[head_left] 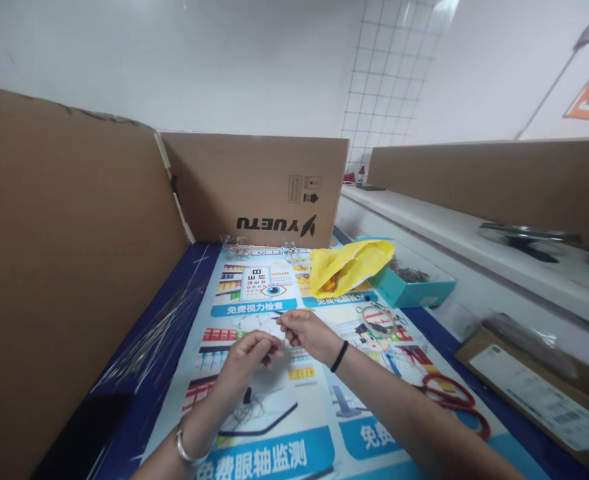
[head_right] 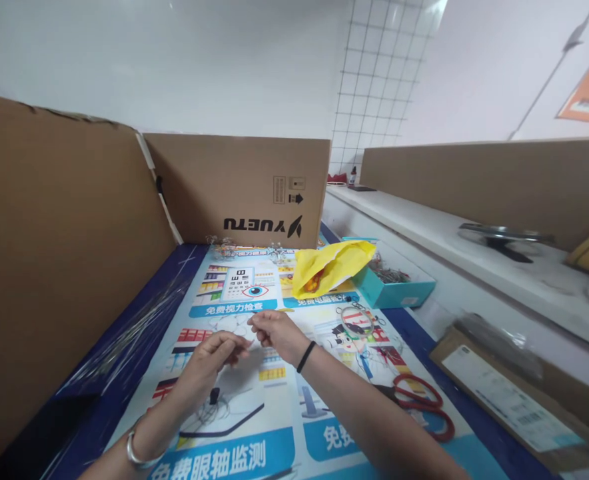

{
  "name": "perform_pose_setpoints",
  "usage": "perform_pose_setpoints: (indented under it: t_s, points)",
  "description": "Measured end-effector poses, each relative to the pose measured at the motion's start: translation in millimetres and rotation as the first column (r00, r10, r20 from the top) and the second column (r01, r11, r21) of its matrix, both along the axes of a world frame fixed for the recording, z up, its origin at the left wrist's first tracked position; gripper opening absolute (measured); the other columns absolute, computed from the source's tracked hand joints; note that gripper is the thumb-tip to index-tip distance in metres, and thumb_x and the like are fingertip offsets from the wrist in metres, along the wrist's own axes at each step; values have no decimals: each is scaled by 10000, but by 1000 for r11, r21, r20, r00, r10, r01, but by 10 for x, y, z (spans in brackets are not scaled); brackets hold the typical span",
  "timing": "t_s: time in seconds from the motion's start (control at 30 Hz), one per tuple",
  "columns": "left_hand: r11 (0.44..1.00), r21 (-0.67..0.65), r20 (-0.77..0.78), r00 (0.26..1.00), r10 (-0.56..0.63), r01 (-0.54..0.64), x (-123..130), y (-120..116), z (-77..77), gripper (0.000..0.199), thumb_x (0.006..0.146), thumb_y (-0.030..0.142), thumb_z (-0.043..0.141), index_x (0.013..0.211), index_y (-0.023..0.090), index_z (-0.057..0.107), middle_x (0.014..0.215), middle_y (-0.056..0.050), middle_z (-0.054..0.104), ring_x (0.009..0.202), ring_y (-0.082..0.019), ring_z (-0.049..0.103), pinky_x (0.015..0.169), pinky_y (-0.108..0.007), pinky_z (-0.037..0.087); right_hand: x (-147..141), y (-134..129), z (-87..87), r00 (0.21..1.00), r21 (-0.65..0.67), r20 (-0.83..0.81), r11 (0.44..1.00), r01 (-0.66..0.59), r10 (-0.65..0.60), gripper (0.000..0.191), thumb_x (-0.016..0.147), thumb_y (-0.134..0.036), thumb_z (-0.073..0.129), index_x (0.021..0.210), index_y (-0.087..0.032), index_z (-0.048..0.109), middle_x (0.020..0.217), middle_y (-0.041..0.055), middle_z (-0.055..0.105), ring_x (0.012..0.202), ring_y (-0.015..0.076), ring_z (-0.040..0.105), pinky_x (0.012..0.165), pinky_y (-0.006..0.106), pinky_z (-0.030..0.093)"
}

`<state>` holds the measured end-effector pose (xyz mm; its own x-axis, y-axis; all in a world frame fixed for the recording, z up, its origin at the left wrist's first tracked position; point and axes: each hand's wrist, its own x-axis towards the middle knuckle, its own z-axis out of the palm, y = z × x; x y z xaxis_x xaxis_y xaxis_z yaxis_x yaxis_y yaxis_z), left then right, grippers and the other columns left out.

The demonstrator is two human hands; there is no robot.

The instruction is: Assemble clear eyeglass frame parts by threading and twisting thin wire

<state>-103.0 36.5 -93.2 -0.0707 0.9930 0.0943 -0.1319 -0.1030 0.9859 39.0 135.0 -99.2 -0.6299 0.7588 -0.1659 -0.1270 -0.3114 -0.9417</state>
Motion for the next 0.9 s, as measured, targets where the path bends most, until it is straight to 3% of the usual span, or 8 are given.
perform_pose_setpoints:
  t_s: [0.2,0.37,0.53,0.73,0.9]
  points:
    - [993,-48,-83,990,-111,107,-15,11,-85,311,833,412,488,788,134,620,715,-59,666,650,-158,589,607,-259,452,-179,-5,-249,1000,24,11,1000,-7,7,312,684,-416,654,837,-148,616,609,-41,547,422,41,412,391,180,227]
    - [997,-33,-164,983,-77,73,-4,-11,-163,298,857,359,468,702,138,594,640,-22,604,619,-133,539,628,-242,421,-201,-25,-382,1000,78,21,997,5,-7,296,729,-428,607,858,-163,591,548,-57,521,415,43,399,401,171,254]
    - [992,-94,-167,981,-94,79,16,-31,-245,252,843,348,497,729,139,579,608,0,571,571,-112,504,590,-223,410,-180,-68,-355,998,136,46,989,-49,43,304,783,-430,542,934,-172,595,500,-64,501,386,45,362,389,170,254]
    - [993,-48,-241,963,-116,108,35,-90,-315,233,860,345,468,781,165,594,602,12,551,578,-111,501,599,-221,416,-184,-150,-323,993,127,113,992,17,-31,266,763,-405,562,843,-155,607,486,-55,505,376,42,344,373,172,221]
    - [993,-29,-234,965,-116,112,99,-120,-296,207,848,330,483,823,170,611,645,-1,582,590,-117,529,601,-228,441,-143,-163,-302,998,104,58,994,-40,34,262,747,-404,584,843,-161,607,557,-33,559,417,53,403,401,177,261]
